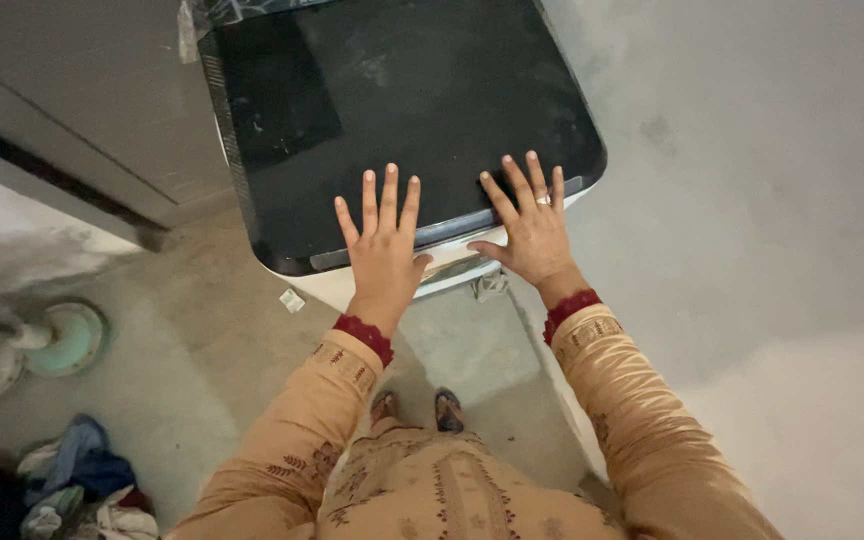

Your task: The person loads various pieces of clothing from a bed into a top-loading washing machine. They pick up items one by one, place them into the machine, and occasionally adjust the pile. The person closes the lid and briefly interacts with the control panel before reopening it to add more clothes.

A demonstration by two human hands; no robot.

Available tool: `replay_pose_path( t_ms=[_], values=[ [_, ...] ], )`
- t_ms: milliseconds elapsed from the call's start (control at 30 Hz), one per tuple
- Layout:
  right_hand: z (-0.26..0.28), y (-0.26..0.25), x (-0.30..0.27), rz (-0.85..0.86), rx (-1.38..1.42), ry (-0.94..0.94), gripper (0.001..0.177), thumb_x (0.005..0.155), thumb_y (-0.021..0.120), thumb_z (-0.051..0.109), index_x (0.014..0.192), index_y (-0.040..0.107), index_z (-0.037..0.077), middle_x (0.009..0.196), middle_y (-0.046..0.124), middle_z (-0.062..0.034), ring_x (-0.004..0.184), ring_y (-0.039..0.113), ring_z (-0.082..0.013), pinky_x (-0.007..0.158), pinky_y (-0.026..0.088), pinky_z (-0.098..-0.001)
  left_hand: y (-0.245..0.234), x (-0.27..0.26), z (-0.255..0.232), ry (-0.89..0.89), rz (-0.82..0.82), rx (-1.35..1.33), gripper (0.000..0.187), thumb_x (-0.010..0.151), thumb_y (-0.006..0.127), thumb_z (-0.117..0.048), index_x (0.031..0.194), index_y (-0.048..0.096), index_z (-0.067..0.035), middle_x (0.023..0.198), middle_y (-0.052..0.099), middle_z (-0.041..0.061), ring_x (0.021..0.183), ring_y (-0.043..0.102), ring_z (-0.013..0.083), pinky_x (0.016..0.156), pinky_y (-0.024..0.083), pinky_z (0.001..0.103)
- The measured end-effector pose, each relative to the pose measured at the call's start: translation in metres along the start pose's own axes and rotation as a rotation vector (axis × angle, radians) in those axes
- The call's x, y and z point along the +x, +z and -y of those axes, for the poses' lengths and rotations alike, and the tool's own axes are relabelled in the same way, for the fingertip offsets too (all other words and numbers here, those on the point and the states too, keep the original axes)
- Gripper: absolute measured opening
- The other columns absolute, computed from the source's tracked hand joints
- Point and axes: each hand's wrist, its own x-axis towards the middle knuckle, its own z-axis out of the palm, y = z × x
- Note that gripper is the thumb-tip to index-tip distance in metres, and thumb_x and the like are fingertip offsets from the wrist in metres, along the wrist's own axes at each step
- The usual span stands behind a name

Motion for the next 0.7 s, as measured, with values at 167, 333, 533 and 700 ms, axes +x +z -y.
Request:
replay_pose_path(
  t_ms=[167, 333, 533, 700],
  values=[
    [-0.011, 0.016, 0.002, -0.034, -0.013, -0.059, 0.101, 0.07, 0.082, 0.062, 0.156, 0.047, 0.02, 0.164, 0.034, -0.0146, 0.156, 0.014, -0.0391, 0.124, 0.008, -0.0659, -0.005, 0.002, -0.002, -0.058, 0.003, 0.049, 0.116, 0.059, 0.094, -0.034, 0.158, 0.036, -0.017, 0.168, 0.024, 0.012, 0.156, 0.015, 0.0353, 0.121, 0.007, 0.067],
    [-0.017, 0.031, 0.002, -0.066, -0.027, -0.107, 0.094, 0.077, 0.078, 0.061, 0.156, 0.047, 0.022, 0.165, 0.033, -0.0124, 0.157, 0.015, -0.0383, 0.125, 0.008, -0.066, -0.005, 0.001, 0.0, -0.07, 0.013, 0.05, 0.117, 0.059, 0.094, -0.035, 0.159, 0.035, -0.018, 0.168, 0.022, 0.012, 0.156, 0.014, 0.0353, 0.121, 0.007, 0.067],
    [-0.026, 0.04, 0.003, -0.068, -0.025, -0.144, 0.094, 0.075, 0.079, 0.059, 0.155, 0.048, 0.022, 0.166, 0.033, -0.0132, 0.156, 0.015, -0.0391, 0.123, 0.008, -0.0677, 0.001, -0.001, 0.0, -0.058, 0.003, 0.08, 0.115, 0.061, 0.093, -0.035, 0.16, 0.034, -0.023, 0.169, 0.021, 0.009, 0.157, 0.014, 0.0338, 0.122, 0.006, 0.068],
    [-0.028, 0.038, 0.005, -0.106, -0.023, -0.174, 0.096, 0.072, 0.082, 0.058, 0.156, 0.048, 0.024, 0.166, 0.032, -0.0123, 0.157, 0.015, -0.0391, 0.123, 0.009, -0.0692, 0.001, -0.004, -0.004, -0.032, -0.044, 0.102, 0.112, 0.064, 0.092, -0.034, 0.16, 0.035, -0.025, 0.169, 0.021, 0.008, 0.156, 0.015, 0.0344, 0.122, 0.006, 0.069]
  ],
)
